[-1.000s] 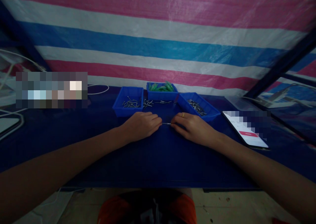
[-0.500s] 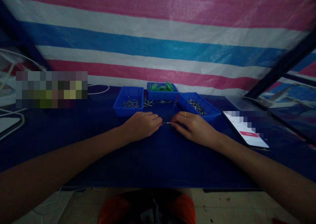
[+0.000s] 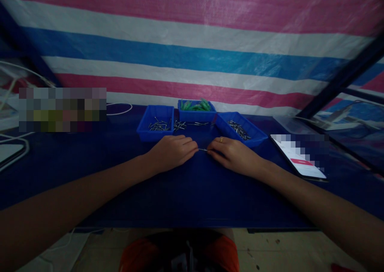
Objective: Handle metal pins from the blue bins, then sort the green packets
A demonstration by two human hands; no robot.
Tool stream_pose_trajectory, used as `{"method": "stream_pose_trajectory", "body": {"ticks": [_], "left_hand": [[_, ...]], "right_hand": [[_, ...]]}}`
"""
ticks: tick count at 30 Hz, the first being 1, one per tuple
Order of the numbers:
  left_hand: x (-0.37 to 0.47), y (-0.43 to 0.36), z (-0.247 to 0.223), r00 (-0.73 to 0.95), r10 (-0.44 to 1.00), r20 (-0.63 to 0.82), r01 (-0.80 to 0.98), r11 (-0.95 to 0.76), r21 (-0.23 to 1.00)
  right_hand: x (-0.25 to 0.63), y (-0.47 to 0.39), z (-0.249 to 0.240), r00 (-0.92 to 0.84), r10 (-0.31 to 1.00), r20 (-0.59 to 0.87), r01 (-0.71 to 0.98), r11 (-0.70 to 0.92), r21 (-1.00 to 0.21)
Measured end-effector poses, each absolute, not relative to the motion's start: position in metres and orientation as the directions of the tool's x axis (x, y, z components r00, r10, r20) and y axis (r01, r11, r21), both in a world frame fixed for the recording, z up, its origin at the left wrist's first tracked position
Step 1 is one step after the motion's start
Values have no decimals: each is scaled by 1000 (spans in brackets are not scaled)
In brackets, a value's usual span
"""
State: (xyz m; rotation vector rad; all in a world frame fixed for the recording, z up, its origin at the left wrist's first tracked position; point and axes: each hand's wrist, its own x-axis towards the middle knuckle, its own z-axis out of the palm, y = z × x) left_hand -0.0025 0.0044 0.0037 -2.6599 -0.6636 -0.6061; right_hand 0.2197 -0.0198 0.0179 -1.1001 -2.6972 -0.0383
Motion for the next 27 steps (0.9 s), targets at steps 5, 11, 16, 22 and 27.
{"method": "stream_pose_trajectory", "body": {"ticks": [5,11,16,22,27], "left_hand": [[-1,0,6,794,332,509,475,-862,-179],[-1,0,7,784,307,539,466,-865,-187],[-3,2,7,761,353,544,533,-818,-214],[-3,3,5,756,403,516,579,-780,-239],[-2,3,5,758,435,486,591,-773,-229]], "right_hand": [[218,-20,16,-717,663,215,670,740,-49],[218,-19,17,-706,674,219,678,732,-68],[220,-19,22,-653,711,261,717,691,-89],[221,-21,23,-613,732,297,733,667,-133],[220,-22,22,-688,682,246,666,729,-158]]}}
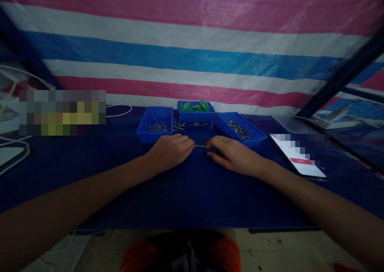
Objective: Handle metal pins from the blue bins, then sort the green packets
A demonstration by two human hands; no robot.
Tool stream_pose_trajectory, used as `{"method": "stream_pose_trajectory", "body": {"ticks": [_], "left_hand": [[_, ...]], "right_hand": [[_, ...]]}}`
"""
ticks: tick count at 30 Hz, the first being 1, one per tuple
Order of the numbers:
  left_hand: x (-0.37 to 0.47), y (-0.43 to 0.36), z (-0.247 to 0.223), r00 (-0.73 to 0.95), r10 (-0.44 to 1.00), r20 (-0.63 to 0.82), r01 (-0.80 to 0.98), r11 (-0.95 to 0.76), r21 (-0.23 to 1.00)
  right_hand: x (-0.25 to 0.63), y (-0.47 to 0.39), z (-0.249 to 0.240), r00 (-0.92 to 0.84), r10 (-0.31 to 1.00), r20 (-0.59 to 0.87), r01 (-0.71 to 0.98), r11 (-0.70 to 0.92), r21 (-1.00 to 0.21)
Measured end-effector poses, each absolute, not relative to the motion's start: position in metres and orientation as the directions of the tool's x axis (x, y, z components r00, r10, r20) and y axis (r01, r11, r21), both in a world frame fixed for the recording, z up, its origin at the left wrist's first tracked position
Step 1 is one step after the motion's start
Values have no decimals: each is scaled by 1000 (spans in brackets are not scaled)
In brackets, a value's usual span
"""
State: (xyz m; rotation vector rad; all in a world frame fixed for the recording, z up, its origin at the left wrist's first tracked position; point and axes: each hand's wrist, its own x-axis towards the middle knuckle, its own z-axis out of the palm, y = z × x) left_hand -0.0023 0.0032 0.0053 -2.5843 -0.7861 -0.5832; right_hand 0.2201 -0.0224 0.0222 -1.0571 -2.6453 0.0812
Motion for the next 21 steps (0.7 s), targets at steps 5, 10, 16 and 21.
{"method": "stream_pose_trajectory", "body": {"ticks": [5,10,16,21], "left_hand": [[-2,4,4,759,436,484,583,-786,-207],[-2,3,4,691,521,501,658,-740,-139],[-1,-1,7,666,615,422,720,-678,-147],[0,-3,8,698,621,358,710,-668,-224]], "right_hand": [[219,-22,20,-749,633,195,618,774,-136],[220,-21,21,-735,646,207,618,763,-187],[218,-17,24,-412,845,340,662,534,-526],[219,-12,24,-110,947,303,357,322,-877]]}}
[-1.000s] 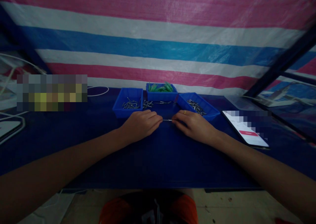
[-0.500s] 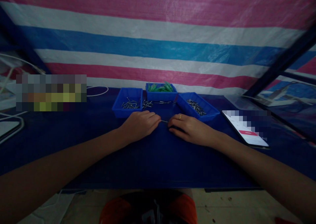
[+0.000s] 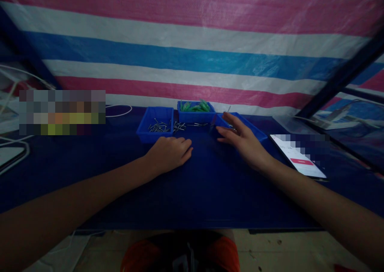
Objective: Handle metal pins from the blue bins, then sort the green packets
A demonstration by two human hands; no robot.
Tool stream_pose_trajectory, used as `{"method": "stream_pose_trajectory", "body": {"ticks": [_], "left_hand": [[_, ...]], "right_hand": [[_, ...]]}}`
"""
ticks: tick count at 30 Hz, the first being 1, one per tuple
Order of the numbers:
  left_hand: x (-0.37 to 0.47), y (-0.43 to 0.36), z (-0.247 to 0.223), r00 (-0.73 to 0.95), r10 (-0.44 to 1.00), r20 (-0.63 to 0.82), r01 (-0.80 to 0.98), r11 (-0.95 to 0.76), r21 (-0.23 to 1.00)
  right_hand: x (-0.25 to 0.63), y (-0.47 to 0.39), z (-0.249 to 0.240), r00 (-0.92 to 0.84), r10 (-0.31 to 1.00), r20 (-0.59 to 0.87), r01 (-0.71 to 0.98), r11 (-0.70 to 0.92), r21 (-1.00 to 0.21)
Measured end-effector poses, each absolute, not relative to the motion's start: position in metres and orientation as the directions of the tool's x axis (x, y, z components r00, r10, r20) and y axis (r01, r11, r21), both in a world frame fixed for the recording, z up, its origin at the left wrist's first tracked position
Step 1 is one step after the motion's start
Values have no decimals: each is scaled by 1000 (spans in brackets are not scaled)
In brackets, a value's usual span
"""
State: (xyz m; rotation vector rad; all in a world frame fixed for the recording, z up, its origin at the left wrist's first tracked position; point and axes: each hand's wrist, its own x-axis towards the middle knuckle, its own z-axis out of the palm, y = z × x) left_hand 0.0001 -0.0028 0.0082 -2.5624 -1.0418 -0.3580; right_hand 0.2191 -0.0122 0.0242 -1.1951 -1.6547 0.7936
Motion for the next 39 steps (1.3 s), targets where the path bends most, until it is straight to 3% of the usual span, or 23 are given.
{"method": "stream_pose_trajectory", "body": {"ticks": [3,7,11,15,20,30,39], "left_hand": [[1,-4,8,688,638,347,723,-646,-245],[0,-5,6,651,665,365,757,-604,-250],[0,-6,4,606,712,355,796,-548,-258],[1,-6,5,593,736,327,805,-521,-284],[2,-5,5,591,753,289,803,-517,-296],[10,-2,7,540,820,193,827,-473,-305],[18,4,10,505,856,108,845,-466,-261]], "right_hand": [[219,-12,22,-145,953,264,308,297,-904],[218,-12,14,-332,917,222,447,361,-819],[217,-14,9,-447,862,239,563,479,-674],[217,-16,10,-541,799,261,662,596,-453],[216,-18,7,-628,753,198,703,658,-271],[215,-16,5,-682,708,183,692,706,-153],[211,-13,4,-689,693,214,685,718,-122]]}}
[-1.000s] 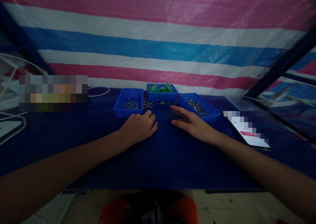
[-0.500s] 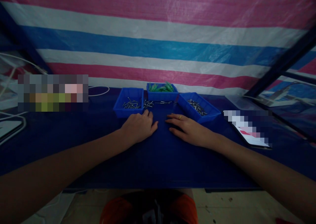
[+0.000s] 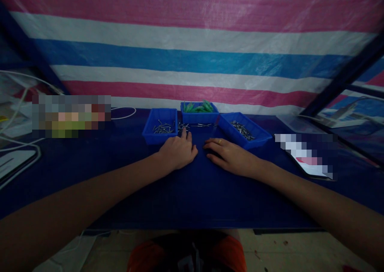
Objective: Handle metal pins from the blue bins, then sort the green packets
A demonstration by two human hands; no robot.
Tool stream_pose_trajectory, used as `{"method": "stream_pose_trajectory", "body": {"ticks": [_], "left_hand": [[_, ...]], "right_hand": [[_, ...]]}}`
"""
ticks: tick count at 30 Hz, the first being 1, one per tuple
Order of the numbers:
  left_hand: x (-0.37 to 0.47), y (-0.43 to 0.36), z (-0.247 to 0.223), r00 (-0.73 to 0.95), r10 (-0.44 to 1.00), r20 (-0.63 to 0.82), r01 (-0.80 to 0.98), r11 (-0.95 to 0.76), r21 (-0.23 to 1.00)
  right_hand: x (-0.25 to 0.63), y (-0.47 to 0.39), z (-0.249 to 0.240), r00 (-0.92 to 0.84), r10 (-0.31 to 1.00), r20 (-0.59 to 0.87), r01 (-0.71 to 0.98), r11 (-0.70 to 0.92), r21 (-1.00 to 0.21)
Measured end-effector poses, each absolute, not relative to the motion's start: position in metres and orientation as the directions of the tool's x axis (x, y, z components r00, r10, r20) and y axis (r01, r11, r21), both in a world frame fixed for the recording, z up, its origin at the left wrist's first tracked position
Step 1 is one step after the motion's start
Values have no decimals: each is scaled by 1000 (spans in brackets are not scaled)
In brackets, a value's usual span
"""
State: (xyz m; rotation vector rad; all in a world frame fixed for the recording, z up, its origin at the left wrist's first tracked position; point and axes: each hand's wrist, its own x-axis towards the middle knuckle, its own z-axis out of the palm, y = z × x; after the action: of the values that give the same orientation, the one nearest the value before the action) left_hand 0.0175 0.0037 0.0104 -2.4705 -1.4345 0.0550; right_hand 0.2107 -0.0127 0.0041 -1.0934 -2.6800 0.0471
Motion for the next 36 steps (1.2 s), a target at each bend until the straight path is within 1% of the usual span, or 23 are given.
{"method": "stream_pose_trajectory", "body": {"ticks": [6,10,16,24,30,36], "left_hand": [[15,5,9,515,852,96,845,-487,-220],[15,3,10,480,872,98,868,-455,-199],[16,4,13,439,898,31,889,-429,-162],[15,3,9,453,885,106,882,-428,-197],[14,-3,10,520,839,159,849,-487,-206],[13,-10,11,491,849,197,863,-443,-244]], "right_hand": [[210,-13,6,-689,691,220,685,720,-113],[210,-13,7,-695,686,217,680,725,-113],[210,-13,6,-699,682,216,675,729,-114],[214,-12,3,-704,674,224,668,736,-115],[216,-14,5,-708,676,202,671,734,-105],[217,-17,9,-710,679,187,669,733,-122]]}}
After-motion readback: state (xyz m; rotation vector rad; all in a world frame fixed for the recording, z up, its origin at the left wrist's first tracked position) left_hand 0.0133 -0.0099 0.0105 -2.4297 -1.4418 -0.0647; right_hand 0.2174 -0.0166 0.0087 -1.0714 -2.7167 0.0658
